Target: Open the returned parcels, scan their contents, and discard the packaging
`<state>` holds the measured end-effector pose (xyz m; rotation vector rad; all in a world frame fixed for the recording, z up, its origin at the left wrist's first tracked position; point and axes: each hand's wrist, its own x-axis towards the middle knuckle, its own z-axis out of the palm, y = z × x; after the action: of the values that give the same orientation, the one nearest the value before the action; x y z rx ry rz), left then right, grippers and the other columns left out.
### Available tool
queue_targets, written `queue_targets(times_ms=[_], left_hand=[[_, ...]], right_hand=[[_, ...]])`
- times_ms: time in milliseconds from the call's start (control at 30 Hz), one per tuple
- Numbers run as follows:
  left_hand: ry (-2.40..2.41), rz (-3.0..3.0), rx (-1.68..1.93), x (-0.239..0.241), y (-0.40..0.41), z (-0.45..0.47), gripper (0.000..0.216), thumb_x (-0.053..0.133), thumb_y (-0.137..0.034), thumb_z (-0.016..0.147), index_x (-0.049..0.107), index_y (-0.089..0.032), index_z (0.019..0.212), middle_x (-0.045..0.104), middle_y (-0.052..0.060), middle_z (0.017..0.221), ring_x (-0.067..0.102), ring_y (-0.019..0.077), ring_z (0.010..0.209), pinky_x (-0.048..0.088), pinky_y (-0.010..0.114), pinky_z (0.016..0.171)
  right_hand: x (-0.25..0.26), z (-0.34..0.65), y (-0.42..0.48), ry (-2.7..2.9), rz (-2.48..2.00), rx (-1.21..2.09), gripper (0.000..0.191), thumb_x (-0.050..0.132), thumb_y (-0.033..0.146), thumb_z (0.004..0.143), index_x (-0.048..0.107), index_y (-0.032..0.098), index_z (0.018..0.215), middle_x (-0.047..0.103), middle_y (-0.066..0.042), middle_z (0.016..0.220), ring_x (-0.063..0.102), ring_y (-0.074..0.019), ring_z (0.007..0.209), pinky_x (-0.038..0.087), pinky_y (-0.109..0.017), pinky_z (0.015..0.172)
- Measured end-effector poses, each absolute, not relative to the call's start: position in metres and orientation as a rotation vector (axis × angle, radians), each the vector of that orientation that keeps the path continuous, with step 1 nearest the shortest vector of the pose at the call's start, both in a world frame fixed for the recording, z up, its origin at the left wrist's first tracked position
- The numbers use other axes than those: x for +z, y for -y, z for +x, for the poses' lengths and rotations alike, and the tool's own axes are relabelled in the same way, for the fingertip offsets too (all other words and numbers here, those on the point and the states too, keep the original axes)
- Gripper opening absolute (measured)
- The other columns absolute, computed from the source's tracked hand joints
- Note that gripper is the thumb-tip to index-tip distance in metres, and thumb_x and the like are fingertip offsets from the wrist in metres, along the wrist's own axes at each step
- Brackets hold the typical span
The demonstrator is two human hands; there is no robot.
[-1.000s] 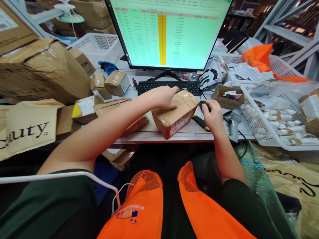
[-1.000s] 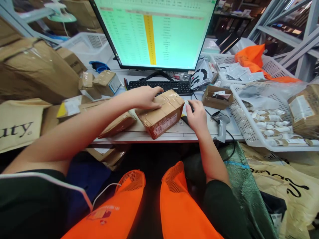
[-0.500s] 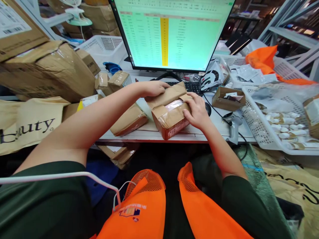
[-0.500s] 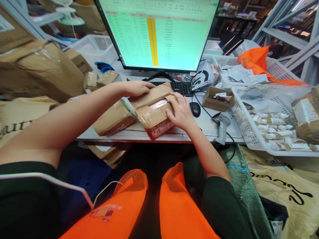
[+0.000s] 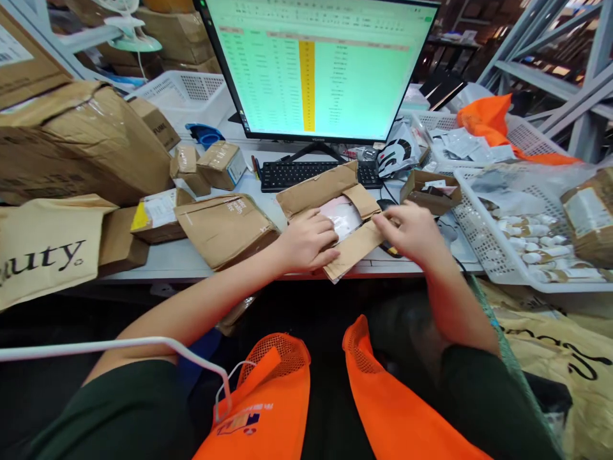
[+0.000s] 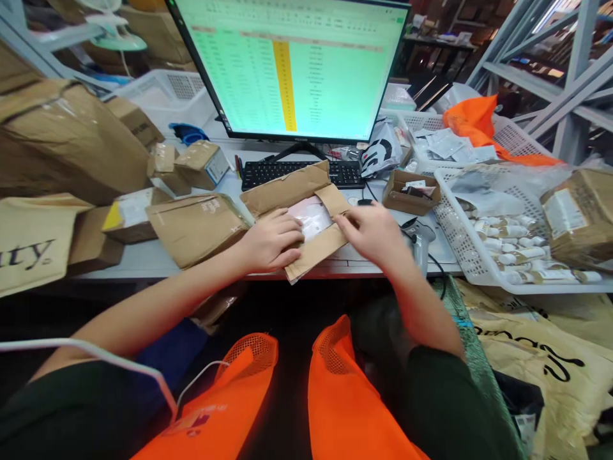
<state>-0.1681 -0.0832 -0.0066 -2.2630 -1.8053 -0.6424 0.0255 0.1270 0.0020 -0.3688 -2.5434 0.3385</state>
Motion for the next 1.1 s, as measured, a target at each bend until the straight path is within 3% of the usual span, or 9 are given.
queue_targets(times_ms=[100,167,267,400,533,667,800,967,1100], left_hand=[[1.943,-1.979,-0.850,-0.032,0.087,-0.157,0.041,0.065,-0.066,0.090,0.062,-0.027,0.079,0.067,0.009,0.086,0.064,0.0318,0.097,0.039,0.065,0.116],[2.019,-1.741,-0.983,-0.044,0.094,-0.156,0.047,0.069,-0.065,0.086,0.049,-0.027,0.068,0.058,0.006,0.074,0.059,0.0310,0.089,0.040,0.068,0.112],[2.018,-1.493,-1.140,-0.046,0.117,-0.162,0.048,0.059,-0.056,0.094,0.038,-0.026,0.063,0.053,0.005,0.067,0.055,0.0274,0.077,0.048,0.062,0.098],[2.183,-1.704,-1.043,-0.005,0.148,-0.182,0.041,0.056,-0.053,0.097,0.052,-0.025,0.067,0.067,0.008,0.079,0.062,0.0259,0.081,0.052,0.048,0.085],[2.520,-2.102,-0.434,0.065,0.129,-0.191,0.027,0.063,-0.044,0.092,0.078,-0.027,0.106,0.076,0.007,0.093,0.070,0.0260,0.087,0.054,0.038,0.081],[2.493,-2.123,0.191,0.091,0.062,-0.166,0.045,0.074,-0.031,0.080,0.079,-0.026,0.125,0.079,0.012,0.112,0.074,0.0325,0.099,0.056,0.039,0.083],[2.416,-2.172,0.329,0.069,0.021,-0.143,0.061,0.069,-0.016,0.078,0.074,-0.018,0.139,0.076,0.022,0.125,0.076,0.0366,0.102,0.057,0.042,0.086],[2.571,-2.079,0.107,0.065,0.022,-0.169,0.024,0.067,-0.033,0.086,0.084,-0.023,0.100,0.079,0.013,0.097,0.075,0.0318,0.091,0.055,0.043,0.084],[2.600,-1.874,-0.165,0.093,0.032,-0.200,0.038,0.048,-0.042,0.099,0.079,-0.022,0.088,0.072,0.011,0.079,0.070,0.0286,0.085,0.054,0.042,0.083]], right_hand=[[0.043,-0.014,-0.137,2.739,-0.534,0.233,0.044,0.077,0.061,0.089,0.074,0.021,0.107,0.077,-0.013,0.097,0.072,-0.0369,0.101,0.055,-0.053,0.103],[0.050,-0.036,-0.146,2.846,-0.599,0.208,0.051,0.086,0.054,0.079,0.073,0.018,0.112,0.077,-0.015,0.096,0.071,-0.0383,0.098,0.056,-0.052,0.098],[0.041,-0.039,-0.170,2.855,-0.660,0.382,0.033,0.073,0.045,0.086,0.073,0.018,0.105,0.076,-0.014,0.094,0.070,-0.0359,0.094,0.057,-0.049,0.094],[0.013,0.000,-0.211,2.589,-0.590,1.202,0.033,0.061,0.048,0.084,0.073,0.019,0.094,0.077,-0.012,0.099,0.071,-0.0309,0.093,0.061,-0.043,0.086],[-0.016,0.030,-0.218,2.215,-0.644,1.854,0.047,0.078,0.052,0.069,0.074,0.018,0.101,0.078,-0.014,0.104,0.075,-0.0290,0.090,0.065,-0.043,0.082],[-0.023,0.035,-0.201,2.079,-0.682,1.828,0.051,0.083,0.054,0.068,0.074,0.022,0.107,0.080,-0.011,0.113,0.077,-0.0301,0.103,0.066,-0.047,0.093],[-0.021,0.036,-0.197,2.074,-0.714,1.784,0.052,0.083,0.053,0.067,0.076,0.024,0.110,0.080,-0.008,0.119,0.077,-0.0298,0.109,0.065,-0.048,0.102],[-0.027,0.039,-0.205,2.161,-0.645,1.728,0.055,0.080,0.059,0.074,0.075,0.023,0.116,0.079,-0.009,0.122,0.075,-0.0311,0.115,0.062,-0.052,0.108],[-0.019,0.043,-0.199,2.154,-0.602,1.305,0.063,0.076,0.063,0.080,0.072,0.020,0.126,0.075,-0.014,0.132,0.071,-0.0352,0.124,0.055,-0.059,0.116]])
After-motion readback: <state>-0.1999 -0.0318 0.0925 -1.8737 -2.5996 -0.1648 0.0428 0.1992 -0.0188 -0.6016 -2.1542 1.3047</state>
